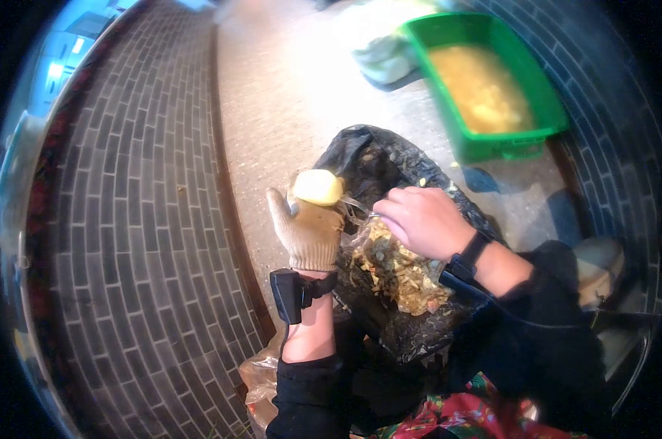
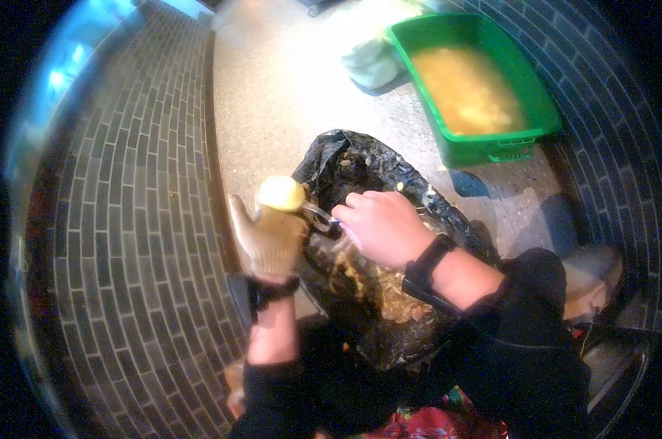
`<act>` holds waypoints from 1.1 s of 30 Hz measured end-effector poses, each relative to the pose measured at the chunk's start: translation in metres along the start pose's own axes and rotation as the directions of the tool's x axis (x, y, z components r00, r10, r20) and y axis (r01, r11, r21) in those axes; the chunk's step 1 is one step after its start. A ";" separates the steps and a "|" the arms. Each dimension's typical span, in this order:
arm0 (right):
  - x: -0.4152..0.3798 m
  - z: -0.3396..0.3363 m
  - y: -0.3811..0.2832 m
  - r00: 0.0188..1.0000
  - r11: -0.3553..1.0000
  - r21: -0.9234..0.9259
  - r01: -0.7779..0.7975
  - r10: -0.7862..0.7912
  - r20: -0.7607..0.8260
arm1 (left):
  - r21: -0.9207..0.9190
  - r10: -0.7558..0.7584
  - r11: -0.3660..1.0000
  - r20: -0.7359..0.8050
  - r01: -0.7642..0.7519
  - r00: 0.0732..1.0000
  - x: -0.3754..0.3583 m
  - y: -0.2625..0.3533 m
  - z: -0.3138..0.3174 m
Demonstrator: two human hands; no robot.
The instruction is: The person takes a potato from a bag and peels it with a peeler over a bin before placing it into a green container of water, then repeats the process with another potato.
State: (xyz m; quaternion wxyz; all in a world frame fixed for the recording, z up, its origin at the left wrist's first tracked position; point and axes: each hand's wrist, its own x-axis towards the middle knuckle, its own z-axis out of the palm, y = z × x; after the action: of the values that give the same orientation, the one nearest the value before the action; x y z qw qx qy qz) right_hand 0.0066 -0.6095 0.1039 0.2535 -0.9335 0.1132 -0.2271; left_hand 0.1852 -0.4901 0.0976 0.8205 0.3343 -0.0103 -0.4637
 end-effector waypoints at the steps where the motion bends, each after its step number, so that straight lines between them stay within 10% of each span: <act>1: 0.000 -0.001 -0.001 1.000 1.000 -0.025 0.006 -0.005 0.017 | -0.040 0.029 0.999 -0.028 -0.030 0.999 0.000 -0.002 0.003; 7: -0.001 0.005 -0.007 0.998 0.990 -0.124 0.062 -0.058 0.037 | 0.218 0.293 0.944 -0.204 -0.248 0.934 0.005 -0.025 0.015; 33: -0.008 -0.004 -0.013 0.987 0.989 -0.071 0.133 -0.126 0.095 | 0.206 0.118 0.976 -0.204 -0.075 0.972 0.002 -0.032 0.013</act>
State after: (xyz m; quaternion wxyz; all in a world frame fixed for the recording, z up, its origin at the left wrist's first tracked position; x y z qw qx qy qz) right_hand -0.0009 -0.5975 0.1112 0.2069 -0.9572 0.0494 -0.1963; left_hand 0.1580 -0.5093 0.0895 0.8013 0.4611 0.0161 -0.3808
